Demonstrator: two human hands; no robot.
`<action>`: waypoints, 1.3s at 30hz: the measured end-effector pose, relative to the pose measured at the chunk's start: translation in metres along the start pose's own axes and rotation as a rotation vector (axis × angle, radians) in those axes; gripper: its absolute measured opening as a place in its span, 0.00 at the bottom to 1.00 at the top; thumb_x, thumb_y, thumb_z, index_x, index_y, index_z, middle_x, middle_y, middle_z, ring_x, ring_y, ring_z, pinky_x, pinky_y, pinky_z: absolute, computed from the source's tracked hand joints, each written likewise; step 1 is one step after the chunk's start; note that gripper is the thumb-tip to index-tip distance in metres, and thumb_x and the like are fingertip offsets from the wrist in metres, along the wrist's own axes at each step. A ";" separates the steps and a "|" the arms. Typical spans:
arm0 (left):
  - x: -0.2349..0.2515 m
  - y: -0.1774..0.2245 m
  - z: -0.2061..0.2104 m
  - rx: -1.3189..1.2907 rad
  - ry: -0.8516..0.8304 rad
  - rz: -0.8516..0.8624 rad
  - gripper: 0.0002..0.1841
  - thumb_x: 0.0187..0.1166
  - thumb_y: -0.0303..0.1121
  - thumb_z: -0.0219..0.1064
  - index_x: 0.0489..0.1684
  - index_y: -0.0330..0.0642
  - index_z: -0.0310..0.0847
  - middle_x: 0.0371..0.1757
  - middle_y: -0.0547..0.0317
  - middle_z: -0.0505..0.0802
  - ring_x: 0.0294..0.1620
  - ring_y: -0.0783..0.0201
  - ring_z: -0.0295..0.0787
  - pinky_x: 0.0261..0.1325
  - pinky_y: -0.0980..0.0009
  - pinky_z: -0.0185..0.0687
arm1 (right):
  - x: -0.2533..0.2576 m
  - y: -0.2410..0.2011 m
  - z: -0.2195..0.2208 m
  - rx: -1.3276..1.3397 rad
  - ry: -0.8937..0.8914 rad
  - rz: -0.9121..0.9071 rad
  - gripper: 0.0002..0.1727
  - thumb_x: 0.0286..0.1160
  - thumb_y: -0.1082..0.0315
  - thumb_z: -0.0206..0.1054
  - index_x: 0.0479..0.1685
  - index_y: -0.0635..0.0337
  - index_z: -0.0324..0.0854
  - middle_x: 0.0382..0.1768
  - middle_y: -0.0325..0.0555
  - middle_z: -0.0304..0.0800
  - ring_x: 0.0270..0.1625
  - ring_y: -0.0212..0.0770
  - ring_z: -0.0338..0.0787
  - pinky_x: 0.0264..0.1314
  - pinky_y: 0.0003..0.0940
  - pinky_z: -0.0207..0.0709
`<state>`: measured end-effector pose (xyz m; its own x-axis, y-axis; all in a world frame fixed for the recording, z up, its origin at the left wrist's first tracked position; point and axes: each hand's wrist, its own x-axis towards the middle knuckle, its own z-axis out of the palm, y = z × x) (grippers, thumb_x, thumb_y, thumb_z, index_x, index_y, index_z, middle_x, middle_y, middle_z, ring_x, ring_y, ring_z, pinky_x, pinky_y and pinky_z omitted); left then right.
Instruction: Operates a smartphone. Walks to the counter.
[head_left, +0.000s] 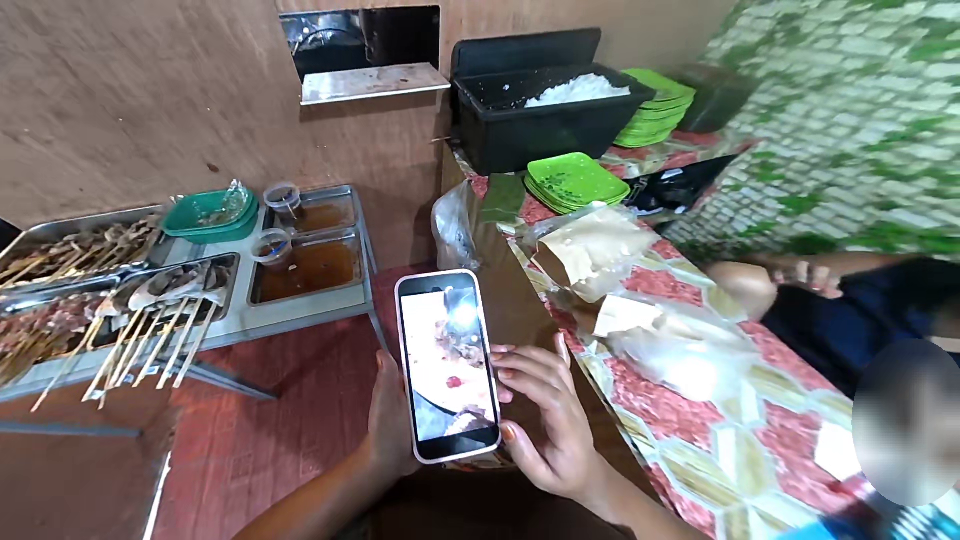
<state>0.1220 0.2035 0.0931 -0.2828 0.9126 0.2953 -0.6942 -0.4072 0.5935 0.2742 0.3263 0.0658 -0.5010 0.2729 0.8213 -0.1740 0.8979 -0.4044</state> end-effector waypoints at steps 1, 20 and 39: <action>0.000 0.002 0.000 0.018 0.008 0.007 0.37 0.75 0.72 0.56 0.69 0.55 0.86 0.65 0.59 0.93 0.69 0.63 0.88 0.74 0.58 0.82 | 0.001 0.000 0.002 0.000 0.000 -0.003 0.20 0.88 0.46 0.52 0.67 0.45 0.74 0.68 0.34 0.83 0.80 0.34 0.75 0.93 0.53 0.46; -0.030 0.059 -0.031 0.061 0.087 0.035 0.36 0.74 0.73 0.55 0.64 0.58 0.89 0.60 0.61 0.96 0.64 0.66 0.91 0.69 0.62 0.85 | 0.021 -0.025 0.068 0.034 -0.037 -0.011 0.21 0.88 0.45 0.51 0.67 0.46 0.74 0.69 0.34 0.82 0.81 0.33 0.74 0.95 0.54 0.39; -0.076 0.117 -0.058 0.039 0.071 0.051 0.36 0.76 0.73 0.54 0.66 0.57 0.88 0.61 0.60 0.95 0.65 0.66 0.91 0.70 0.62 0.84 | 0.029 -0.071 0.130 0.078 -0.062 -0.023 0.21 0.88 0.46 0.52 0.68 0.47 0.74 0.69 0.34 0.82 0.81 0.33 0.74 0.95 0.51 0.44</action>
<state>0.0241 0.0884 0.0963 -0.3643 0.8906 0.2724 -0.6520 -0.4527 0.6082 0.1614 0.2257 0.0659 -0.5476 0.2283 0.8050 -0.2503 0.8733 -0.4179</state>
